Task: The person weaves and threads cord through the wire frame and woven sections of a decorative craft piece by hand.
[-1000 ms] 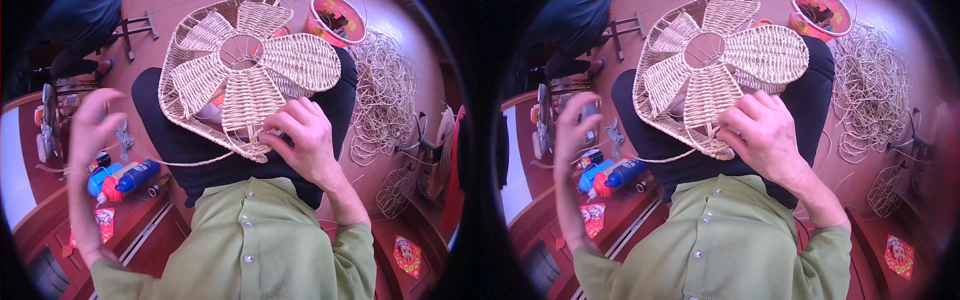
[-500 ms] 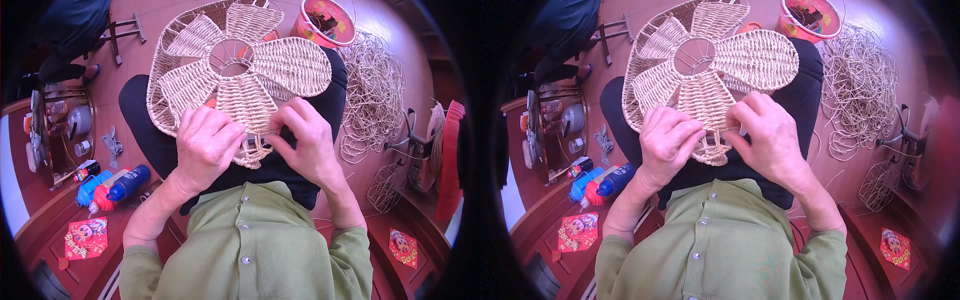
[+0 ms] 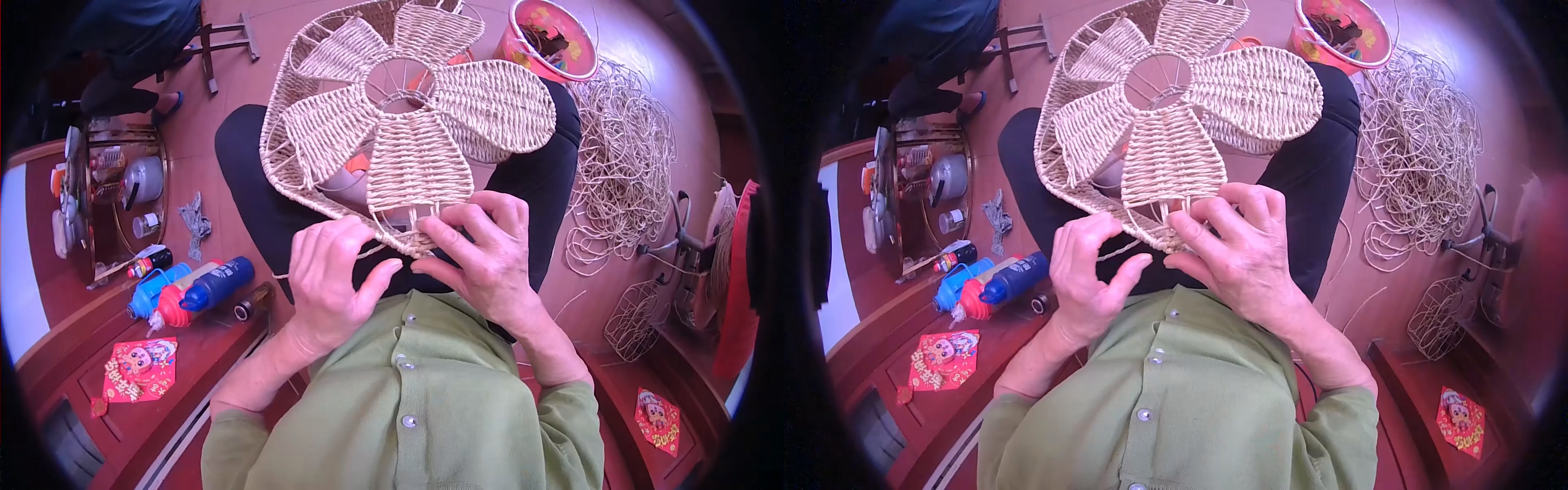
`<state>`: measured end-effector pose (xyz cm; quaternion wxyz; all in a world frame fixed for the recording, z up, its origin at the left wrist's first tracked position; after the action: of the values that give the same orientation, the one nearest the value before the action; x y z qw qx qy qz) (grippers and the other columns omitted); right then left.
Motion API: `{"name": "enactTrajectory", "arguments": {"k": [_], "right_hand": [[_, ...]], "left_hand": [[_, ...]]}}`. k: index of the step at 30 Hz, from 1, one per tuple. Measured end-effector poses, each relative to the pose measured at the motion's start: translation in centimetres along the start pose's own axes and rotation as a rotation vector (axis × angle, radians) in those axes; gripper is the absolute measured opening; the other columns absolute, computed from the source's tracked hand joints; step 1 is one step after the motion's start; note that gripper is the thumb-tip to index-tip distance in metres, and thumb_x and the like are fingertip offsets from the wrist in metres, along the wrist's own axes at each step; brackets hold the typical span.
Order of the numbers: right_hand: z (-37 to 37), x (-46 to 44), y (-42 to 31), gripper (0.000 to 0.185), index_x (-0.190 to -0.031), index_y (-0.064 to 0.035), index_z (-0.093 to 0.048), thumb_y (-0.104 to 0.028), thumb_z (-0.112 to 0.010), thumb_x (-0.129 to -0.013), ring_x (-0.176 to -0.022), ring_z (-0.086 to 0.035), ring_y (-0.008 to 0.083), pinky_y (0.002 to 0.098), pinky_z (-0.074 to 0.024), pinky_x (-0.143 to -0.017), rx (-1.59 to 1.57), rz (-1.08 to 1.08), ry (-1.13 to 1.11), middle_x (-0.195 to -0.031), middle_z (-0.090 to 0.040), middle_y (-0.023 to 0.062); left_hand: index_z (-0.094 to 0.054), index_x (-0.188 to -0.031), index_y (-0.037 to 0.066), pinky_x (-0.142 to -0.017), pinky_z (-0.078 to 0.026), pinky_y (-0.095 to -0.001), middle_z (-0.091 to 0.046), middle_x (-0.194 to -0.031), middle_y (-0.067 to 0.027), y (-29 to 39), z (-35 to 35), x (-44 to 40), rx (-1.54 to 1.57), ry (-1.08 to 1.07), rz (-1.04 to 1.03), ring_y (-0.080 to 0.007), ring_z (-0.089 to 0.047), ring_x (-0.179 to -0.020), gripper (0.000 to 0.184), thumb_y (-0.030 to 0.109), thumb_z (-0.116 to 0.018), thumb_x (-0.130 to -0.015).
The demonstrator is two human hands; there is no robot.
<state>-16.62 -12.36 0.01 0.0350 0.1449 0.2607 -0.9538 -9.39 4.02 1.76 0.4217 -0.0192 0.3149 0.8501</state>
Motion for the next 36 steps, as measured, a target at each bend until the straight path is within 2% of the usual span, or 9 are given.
{"name": "enactTrajectory", "arguments": {"k": [6, 8, 17, 20, 26, 28, 30, 32, 36], "right_hand": [[0.0, 0.5, -0.6, 0.051, -0.109, -0.0152, -0.069, -0.033, -0.085, -0.064, -0.106, -0.054, 0.0254, 0.0446, -0.0379, -0.091, -0.084, -0.107, 0.108, -0.105, -0.061, -0.0022], [-0.7, 0.5, -1.2, 0.05, -0.108, -0.0147, -0.069, -0.031, -0.085, -0.063, -0.106, -0.054, 0.0252, 0.0444, -0.0377, -0.092, -0.048, -0.101, 0.118, -0.104, -0.061, -0.0018], [-1.4, 0.3, -2.0, 0.044, -0.104, -0.0131, -0.069, -0.022, -0.083, -0.064, -0.102, -0.056, 0.0245, 0.0447, -0.0357, -0.092, -0.025, -0.017, 0.098, -0.101, -0.062, -0.0005], [-1.3, 0.2, -1.8, 0.043, -0.104, -0.0144, -0.069, -0.022, -0.083, -0.063, -0.101, -0.055, 0.0238, 0.0447, -0.0357, -0.092, -0.04, -0.031, 0.108, -0.099, -0.061, -0.0008], [-1.6, -2.6, -3.9, 0.035, -0.099, -0.0148, -0.066, -0.022, -0.078, -0.067, -0.096, -0.056, 0.0198, 0.0439, -0.0363, -0.092, -0.099, 0.175, 0.044, -0.1, -0.059, -0.0003], [-1.0, -4.6, -3.9, 0.017, -0.093, -0.0125, -0.064, -0.018, -0.072, -0.08, -0.092, -0.059, 0.0219, 0.041, -0.0415, -0.086, -0.178, 0.172, 0.02, -0.096, -0.059, 0.0021], [-1.6, -5.8, -1.8, 0.009, -0.09, -0.0083, -0.062, -0.015, -0.064, -0.095, -0.08, -0.06, 0.0183, 0.0335, -0.0462, -0.073, -0.909, -0.101, -0.085, -0.086, -0.059, 0.0025], [-1.1, -7.1, -1.0, 0.03, -0.083, -0.0038, -0.058, -0.023, -0.053, -0.106, -0.064, -0.05, 0.0029, 0.0223, -0.0412, -0.057, -1.359, -0.371, -0.26, -0.07, -0.053, -0.0035], [-3.2, -9.0, 1.1, 0.034, -0.077, -0.0037, -0.055, -0.023, -0.055, -0.105, -0.06, -0.045, 0.0041, 0.0257, -0.0379, -0.052, -1.516, -0.385, -0.251, -0.064, -0.05, -0.0035]], "left_hand": [[-0.062, -0.112, 0.003, -0.057, -0.046, -0.0278, -0.066, -0.096, -0.0079, -2.5, -2.2, 3.7, 0.273, 0.115, 0.46, -0.0113, -0.06, -0.074, 0.036, 0.009, -0.081, -0.082], [-0.066, -0.104, -0.001, -0.055, -0.044, -0.027, -0.063, -0.076, -0.006, -3.6, -3.8, 5.4, 0.501, -0.14, 0.666, -0.0072, -0.054, -0.062, 0.016, 0.009, -0.071, -0.092], [-0.07, -0.096, -0.001, -0.057, -0.042, -0.024, -0.058, -0.066, 0.0015, -2.7, -2.2, 5.9, 0.75, -0.178, 0.729, -0.0028, -0.05, -0.063, 0.008, 0.006, -0.067, -0.095], [-0.073, -0.097, 0.004, -0.053, -0.032, -0.0198, -0.057, -0.072, 0.0077, -2.8, -2.1, 5.4, 0.785, -0.171, 0.714, 0.0004, -0.041, -0.061, 0.009, 0.007, -0.065, -0.096], [-0.068, -0.095, 0.0, -0.065, -0.049, -0.0311, -0.066, -0.078, -0.0042, -1.9, 0.3, 1.5, 0.467, -0.218, 0.426, -0.0175, -0.06, -0.069, 0.012, 0.01, -0.071, -0.09], [-0.067, -0.098, 0.002, -0.077, -0.052, -0.0395, -0.066, -0.092, -0.0091, -0.1, 4.2, -0.3, 0.147, 0.157, -0.03, -0.0298, -0.062, -0.085, 0.019, 0.014, -0.075, -0.087], [-0.063, -0.103, 0.004, -0.084, -0.052, -0.0455, -0.065, -0.101, -0.0116, 0.1, 6.6, 1.8, 0.117, 0.225, -0.12, -0.0321, -0.061, -0.094, 0.024, 0.016, -0.076, -0.086], [-0.064, -0.103, 0.004, -0.088, -0.053, -0.0479, -0.066, -0.103, -0.0126, 0.6, 5.0, 1.7, 0.148, 0.139, -0.155, -0.0334, -0.063, -0.099, 0.022, 0.013, -0.076, -0.086], [-0.069, -0.099, 0.001, -0.096, -0.05, -0.0454, -0.069, -0.114, -0.0162, -0.6, -1.3, -0.1, 0.146, 0.089, 0.028, -0.0379, -0.064, -0.109, 0.029, -0.001, -0.079, -0.072]]}}
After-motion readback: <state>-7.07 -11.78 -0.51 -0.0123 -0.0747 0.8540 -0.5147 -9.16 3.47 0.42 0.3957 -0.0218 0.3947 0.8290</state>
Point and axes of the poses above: each hand's wrist, its own x-axis away from the middle knuckle, its own z-axis out of the back of the hand, y = z × x, the point moved 6 cm from there along -x, towards the middle knuckle
